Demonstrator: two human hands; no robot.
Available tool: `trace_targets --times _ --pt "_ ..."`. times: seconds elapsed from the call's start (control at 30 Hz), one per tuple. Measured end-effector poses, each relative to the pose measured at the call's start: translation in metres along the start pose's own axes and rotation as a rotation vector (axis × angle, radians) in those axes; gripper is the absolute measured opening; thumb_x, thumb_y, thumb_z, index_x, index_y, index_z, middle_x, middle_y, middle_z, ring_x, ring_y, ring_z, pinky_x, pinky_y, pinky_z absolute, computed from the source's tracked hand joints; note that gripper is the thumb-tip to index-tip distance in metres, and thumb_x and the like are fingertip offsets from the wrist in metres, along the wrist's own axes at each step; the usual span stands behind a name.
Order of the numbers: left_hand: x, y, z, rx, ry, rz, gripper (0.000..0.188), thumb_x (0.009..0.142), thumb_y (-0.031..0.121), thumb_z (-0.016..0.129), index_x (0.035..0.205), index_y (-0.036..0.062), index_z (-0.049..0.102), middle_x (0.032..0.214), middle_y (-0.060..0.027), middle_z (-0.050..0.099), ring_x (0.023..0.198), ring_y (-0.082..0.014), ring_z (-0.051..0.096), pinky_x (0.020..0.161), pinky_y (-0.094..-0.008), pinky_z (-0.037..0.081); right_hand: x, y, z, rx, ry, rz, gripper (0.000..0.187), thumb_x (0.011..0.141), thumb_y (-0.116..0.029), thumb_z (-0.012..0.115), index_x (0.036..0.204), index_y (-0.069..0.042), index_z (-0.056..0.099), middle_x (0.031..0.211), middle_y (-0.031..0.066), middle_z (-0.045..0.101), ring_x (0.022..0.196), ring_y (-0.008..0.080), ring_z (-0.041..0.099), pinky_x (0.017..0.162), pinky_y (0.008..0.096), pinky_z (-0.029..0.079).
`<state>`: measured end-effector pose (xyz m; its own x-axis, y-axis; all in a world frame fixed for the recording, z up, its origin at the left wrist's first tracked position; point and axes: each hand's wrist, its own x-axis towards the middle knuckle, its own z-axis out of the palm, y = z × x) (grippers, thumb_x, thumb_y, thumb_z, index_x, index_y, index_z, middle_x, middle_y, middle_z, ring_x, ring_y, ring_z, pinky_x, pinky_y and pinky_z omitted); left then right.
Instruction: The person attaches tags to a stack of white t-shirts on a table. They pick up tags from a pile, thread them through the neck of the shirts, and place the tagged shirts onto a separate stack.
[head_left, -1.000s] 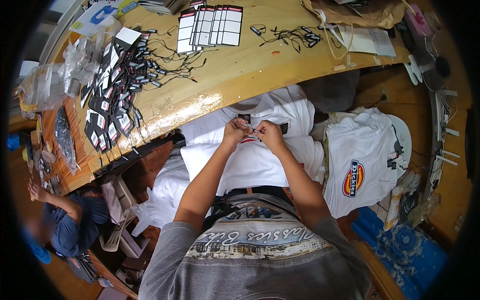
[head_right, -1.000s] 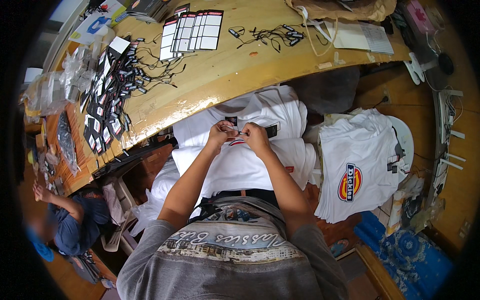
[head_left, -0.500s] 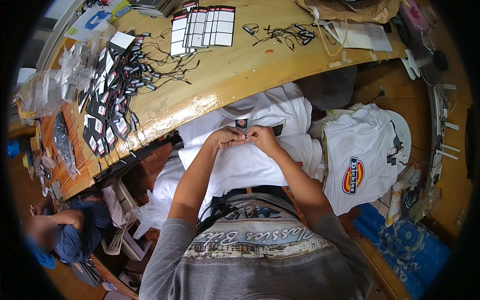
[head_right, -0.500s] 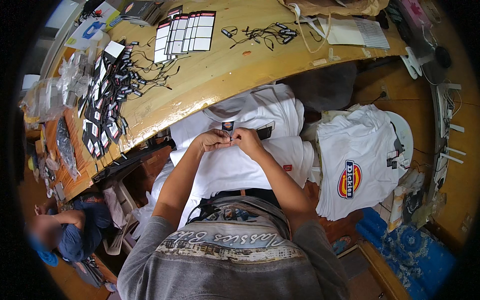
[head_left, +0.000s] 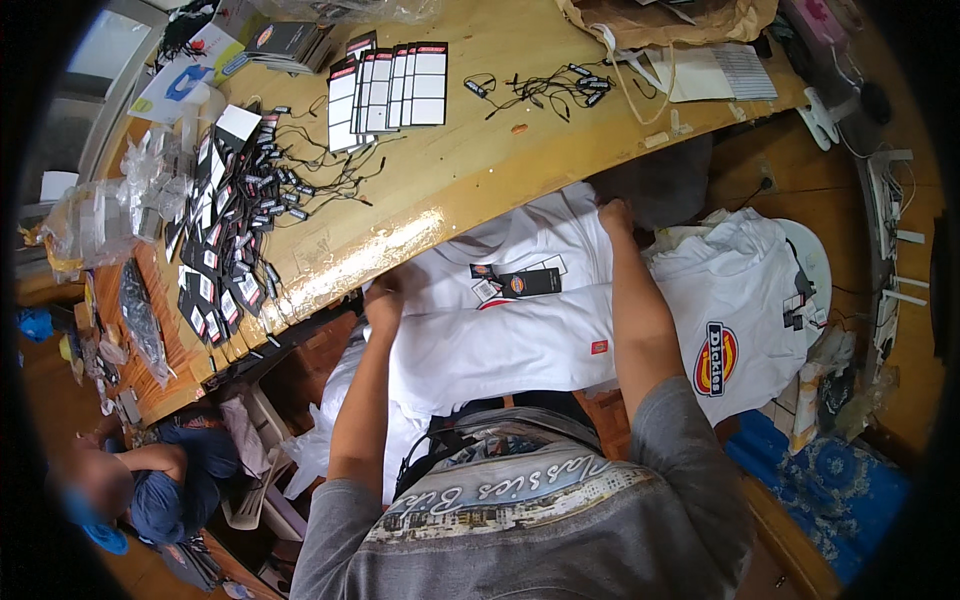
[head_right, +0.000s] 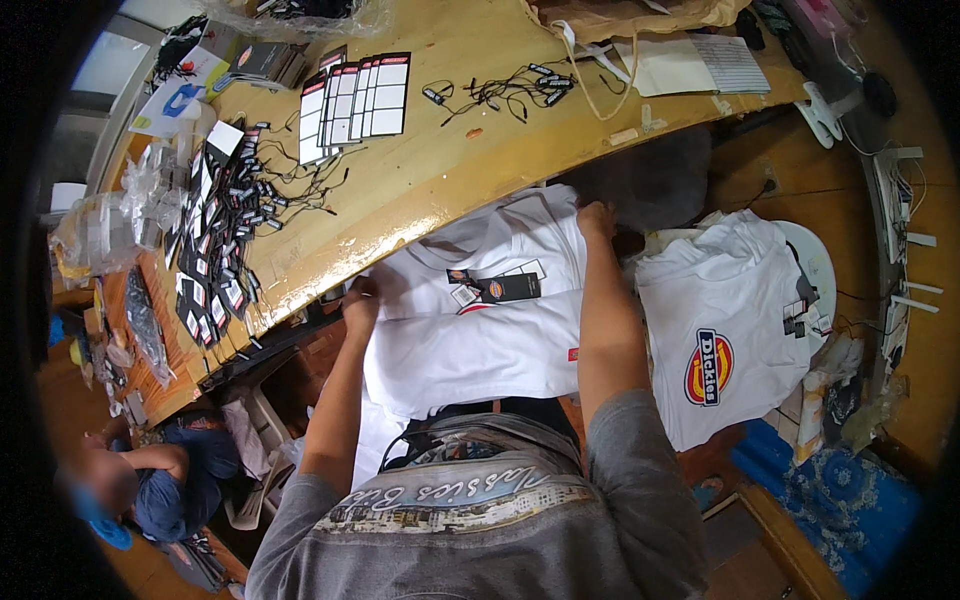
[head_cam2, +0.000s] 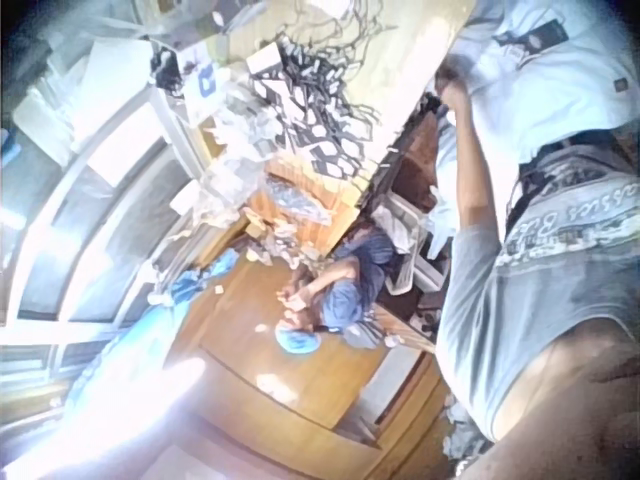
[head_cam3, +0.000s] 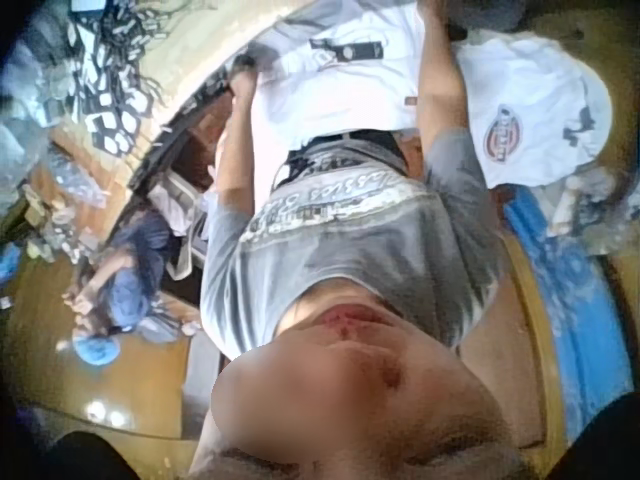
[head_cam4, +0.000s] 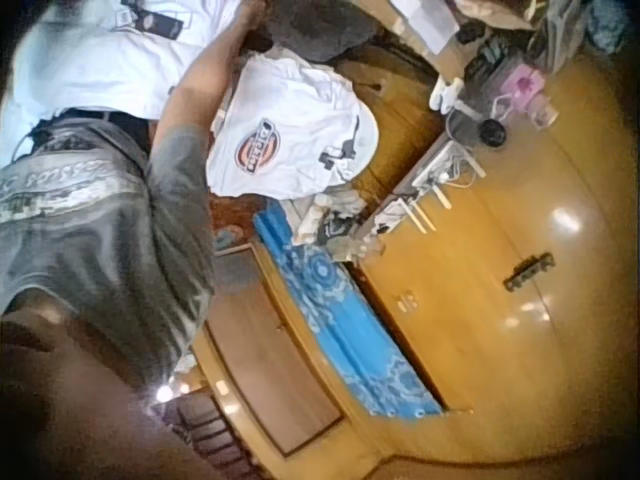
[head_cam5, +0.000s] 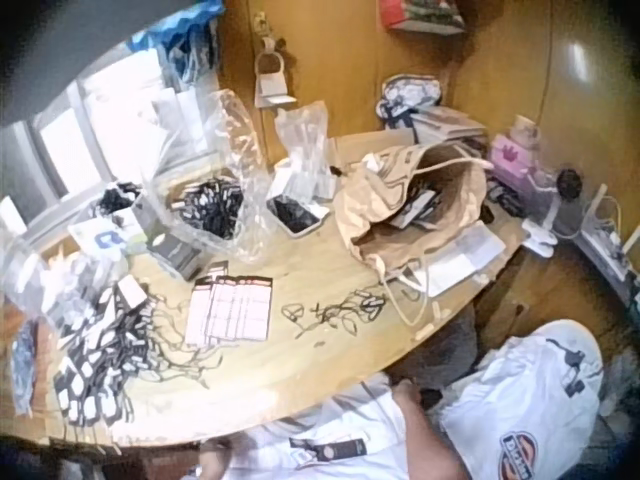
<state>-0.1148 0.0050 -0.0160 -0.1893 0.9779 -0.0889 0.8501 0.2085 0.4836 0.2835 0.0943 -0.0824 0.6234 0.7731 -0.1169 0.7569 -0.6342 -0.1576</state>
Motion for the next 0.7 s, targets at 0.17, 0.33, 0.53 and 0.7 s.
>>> trace_targets --times 0.17,0.33,0.53,0.7 --pt "0.001 -0.005 -0.015 0.045 0.073 0.065 0.01 0.068 0.012 0.05 0.072 0.0038 0.053 0.068 -0.0132 0.054 0.065 -0.0287 0.052 0.059 -0.0357 0.041 -0.002 -0.033 -0.044 0.12 -0.261 0.097 0.028 0.065 -0.017 0.056 0.089 -0.003 0.051 0.075 0.0106 0.056 0.071 0.0238 0.053 0.069 0.0289 0.041" --pt "-0.014 0.072 -0.009 -0.113 -0.017 0.507 0.037 0.058 0.004 0.057 0.093 0.0033 0.045 0.091 -0.0147 0.048 0.084 -0.031 0.044 0.072 -0.0357 0.037 -0.037 0.02 -0.079 1.144 -0.605 -0.175 0.018 0.062 0.001 0.057 0.078 0.001 0.049 0.064 0.0011 0.049 0.062 0.0099 0.045 0.058 0.0217 0.038" --pt "-0.057 0.145 -0.007 0.189 -0.354 1.016 0.072 0.06 0.02 0.06 0.12 0.0162 0.021 0.125 -0.0117 0.018 0.114 -0.0303 0.018 0.09 -0.0482 0.017 -0.132 0.094 -0.167 0.458 -1.333 -0.615 0.015 0.062 0.003 0.052 0.076 0.0 0.058 0.065 0.0041 0.057 0.063 0.0081 0.05 0.06 0.0205 0.04" --pt "-0.122 0.148 0.015 0.345 -0.894 1.076 0.085 0.059 0.031 0.06 0.124 0.0133 0.008 0.126 -0.0189 0.005 0.114 -0.0397 0.006 0.087 -0.0544 0.013 -0.175 0.12 -0.146 0.411 -1.203 -0.522 0.02 0.062 0.006 0.047 0.077 -0.002 0.058 0.07 0.006 0.058 0.068 0.0104 0.052 0.062 0.0223 0.039"
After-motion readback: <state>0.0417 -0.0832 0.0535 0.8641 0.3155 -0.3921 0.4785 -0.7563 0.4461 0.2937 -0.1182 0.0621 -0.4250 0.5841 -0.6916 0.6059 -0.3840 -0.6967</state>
